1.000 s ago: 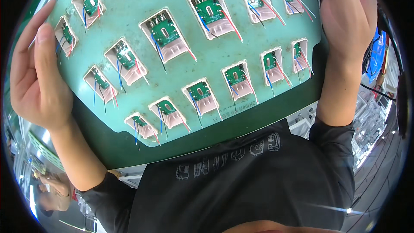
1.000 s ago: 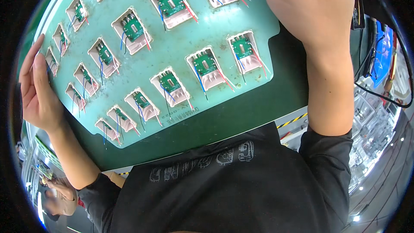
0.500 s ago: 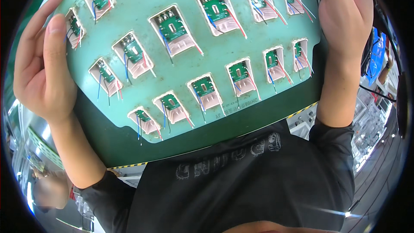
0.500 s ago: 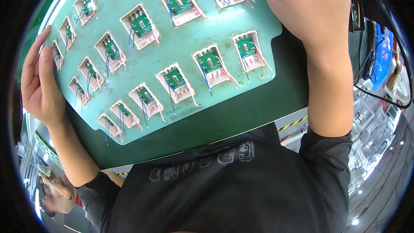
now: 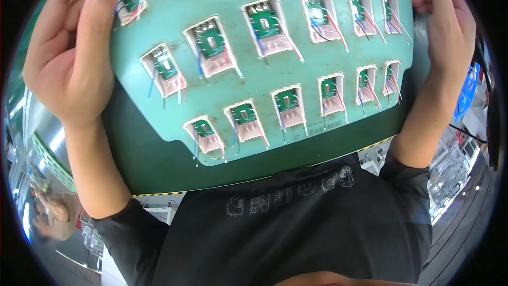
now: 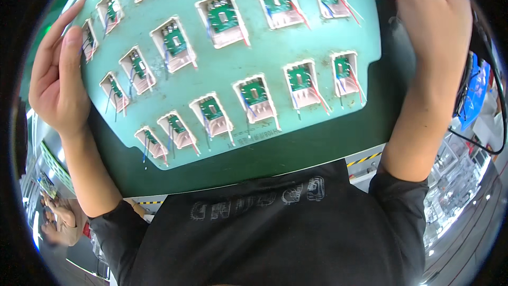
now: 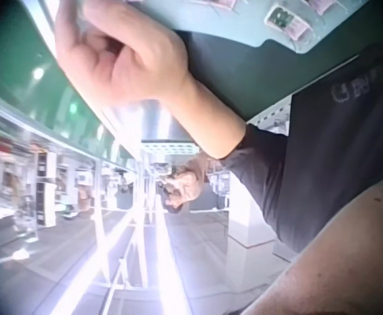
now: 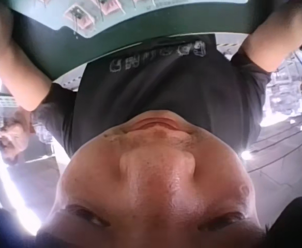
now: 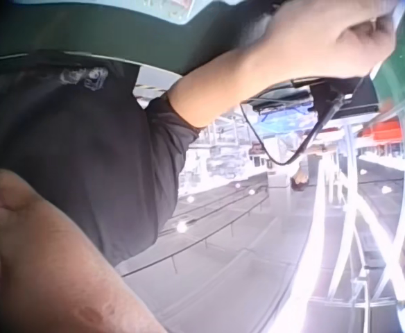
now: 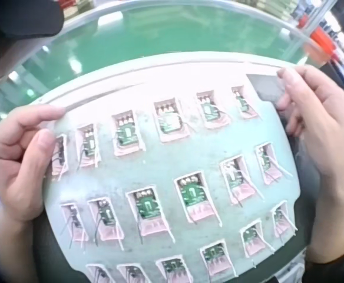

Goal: Soldering small components onto electronic circuit boards at a factory workstation.

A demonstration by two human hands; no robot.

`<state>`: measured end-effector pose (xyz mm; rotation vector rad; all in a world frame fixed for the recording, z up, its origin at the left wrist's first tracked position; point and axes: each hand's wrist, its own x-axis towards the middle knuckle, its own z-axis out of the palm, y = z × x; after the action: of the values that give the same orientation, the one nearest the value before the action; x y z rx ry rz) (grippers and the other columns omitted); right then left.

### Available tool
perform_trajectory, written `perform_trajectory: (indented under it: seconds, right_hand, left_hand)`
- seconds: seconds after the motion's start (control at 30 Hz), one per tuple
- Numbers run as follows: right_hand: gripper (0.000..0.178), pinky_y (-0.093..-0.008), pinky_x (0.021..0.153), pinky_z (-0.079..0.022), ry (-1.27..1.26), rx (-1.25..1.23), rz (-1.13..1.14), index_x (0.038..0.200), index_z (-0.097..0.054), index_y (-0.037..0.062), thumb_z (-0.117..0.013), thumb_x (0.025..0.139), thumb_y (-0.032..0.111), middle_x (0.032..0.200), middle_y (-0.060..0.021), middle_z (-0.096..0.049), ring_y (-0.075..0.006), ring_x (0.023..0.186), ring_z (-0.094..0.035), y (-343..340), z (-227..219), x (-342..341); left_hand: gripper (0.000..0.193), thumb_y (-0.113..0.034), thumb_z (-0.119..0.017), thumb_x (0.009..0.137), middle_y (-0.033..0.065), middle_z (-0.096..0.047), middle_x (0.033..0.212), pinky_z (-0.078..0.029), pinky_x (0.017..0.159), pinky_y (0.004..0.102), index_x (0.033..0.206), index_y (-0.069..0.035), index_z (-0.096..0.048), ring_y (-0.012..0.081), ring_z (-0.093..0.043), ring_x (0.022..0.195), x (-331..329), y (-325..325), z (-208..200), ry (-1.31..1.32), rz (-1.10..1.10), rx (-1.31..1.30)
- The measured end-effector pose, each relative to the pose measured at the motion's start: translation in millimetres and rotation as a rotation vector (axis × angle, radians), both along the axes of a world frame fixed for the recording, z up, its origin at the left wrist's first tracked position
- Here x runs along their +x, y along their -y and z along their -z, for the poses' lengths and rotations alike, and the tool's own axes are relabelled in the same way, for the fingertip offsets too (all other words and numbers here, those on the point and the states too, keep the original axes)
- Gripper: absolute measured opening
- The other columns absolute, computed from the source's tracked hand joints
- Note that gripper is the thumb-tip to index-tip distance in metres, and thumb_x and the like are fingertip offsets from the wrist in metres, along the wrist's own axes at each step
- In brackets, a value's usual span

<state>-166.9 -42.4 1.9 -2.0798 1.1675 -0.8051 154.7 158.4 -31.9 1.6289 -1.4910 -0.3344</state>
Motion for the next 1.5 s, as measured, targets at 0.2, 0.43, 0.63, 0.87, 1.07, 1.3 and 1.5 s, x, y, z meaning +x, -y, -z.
perform_trajectory:
  seconds: [0.2, 0.43, 0.63, 0.87, 1.07, 1.3, 1.5]
  right_hand:
    - [0.031, -0.0231, 0.077, -0.049, -0.146, -0.154, 0.184, 0.113, -0.075, -0.0012, -0.075, 0.095, 0.023, 0.103, -0.0092, -0.075, -0.0095, 0.085, -0.064, 17, 1, -12]
    - [0.026, -0.0225, 0.088, -0.050, 0.032, -0.085, -0.045, 0.118, -0.072, -0.0060, -0.068, 0.099, 0.012, 0.110, -0.0100, -0.075, -0.0115, 0.098, -0.067, 1, 17, -12]
    - [0.024, -0.0224, 0.093, -0.049, 0.059, 0.036, -0.130, 0.120, -0.071, -0.0072, -0.063, 0.101, 0.006, 0.113, -0.0093, -0.073, -0.0108, 0.103, -0.066, 3, 20, -14]
    - [0.027, -0.0251, 0.097, -0.048, 0.044, 0.053, -0.108, 0.124, -0.068, -0.0097, -0.062, 0.102, 0.006, 0.118, -0.0138, -0.072, -0.0141, 0.107, -0.066, -3, 17, -12]
    - [0.027, -0.0235, 0.094, -0.049, 0.044, -0.018, -0.193, 0.123, -0.070, -0.0055, -0.063, 0.103, 0.012, 0.113, -0.0123, -0.074, -0.0132, 0.104, -0.067, -2, 19, -11]
    - [0.030, -0.0242, 0.099, -0.046, 0.009, 0.064, -0.154, 0.129, -0.066, -0.0071, -0.058, 0.104, 0.008, 0.121, -0.0134, -0.071, -0.0138, 0.109, -0.065, 2, 20, -17]
    - [0.026, -0.0226, 0.095, -0.048, 0.045, 0.075, -0.117, 0.124, -0.068, -0.0087, -0.060, 0.103, 0.006, 0.115, -0.0133, -0.073, -0.0123, 0.103, -0.067, 2, 20, -19]
  left_hand:
    - [0.028, -0.003, -0.062, 0.103, 0.0025, -0.073, 0.090, -0.040, 0.072, 0.0117, 0.127, 0.010, -0.066, -0.0012, -0.056, 0.079, -12, 5, -2, -0.042, 0.030, -0.018]
    - [0.026, 0.003, -0.053, 0.100, -0.0046, -0.058, 0.068, -0.029, 0.054, 0.0161, 0.124, 0.012, -0.059, -0.0027, -0.044, 0.057, -29, 14, -10, -0.381, 0.039, 0.030]
    - [0.025, 0.004, -0.053, 0.099, -0.0053, -0.056, 0.066, -0.028, 0.053, 0.0162, 0.122, 0.012, -0.061, -0.0028, -0.043, 0.056, -24, 10, 7, -0.330, 0.058, -0.104]
    - [0.024, 0.005, -0.055, 0.098, -0.0060, -0.055, 0.065, -0.026, 0.052, 0.0166, 0.120, 0.011, -0.062, -0.0030, -0.041, 0.054, -16, 10, 13, -0.257, 0.121, -0.132]
    - [0.023, 0.005, -0.055, 0.098, -0.0048, -0.057, 0.064, -0.029, 0.052, 0.0161, 0.119, 0.012, -0.061, -0.0028, -0.043, 0.054, -19, 12, 12, -0.368, 0.149, -0.121]
    - [0.022, 0.006, -0.054, 0.099, -0.0021, -0.060, 0.066, -0.030, 0.051, 0.0162, 0.118, 0.012, -0.061, -0.0027, -0.045, 0.055, -25, 16, 19, -0.437, 0.148, -0.175]
    - [0.021, 0.007, -0.053, 0.098, -0.0041, -0.058, 0.066, -0.030, 0.052, 0.0162, 0.114, 0.011, -0.065, -0.0024, -0.043, 0.056, -23, 18, 24, -0.468, 0.187, -0.213]
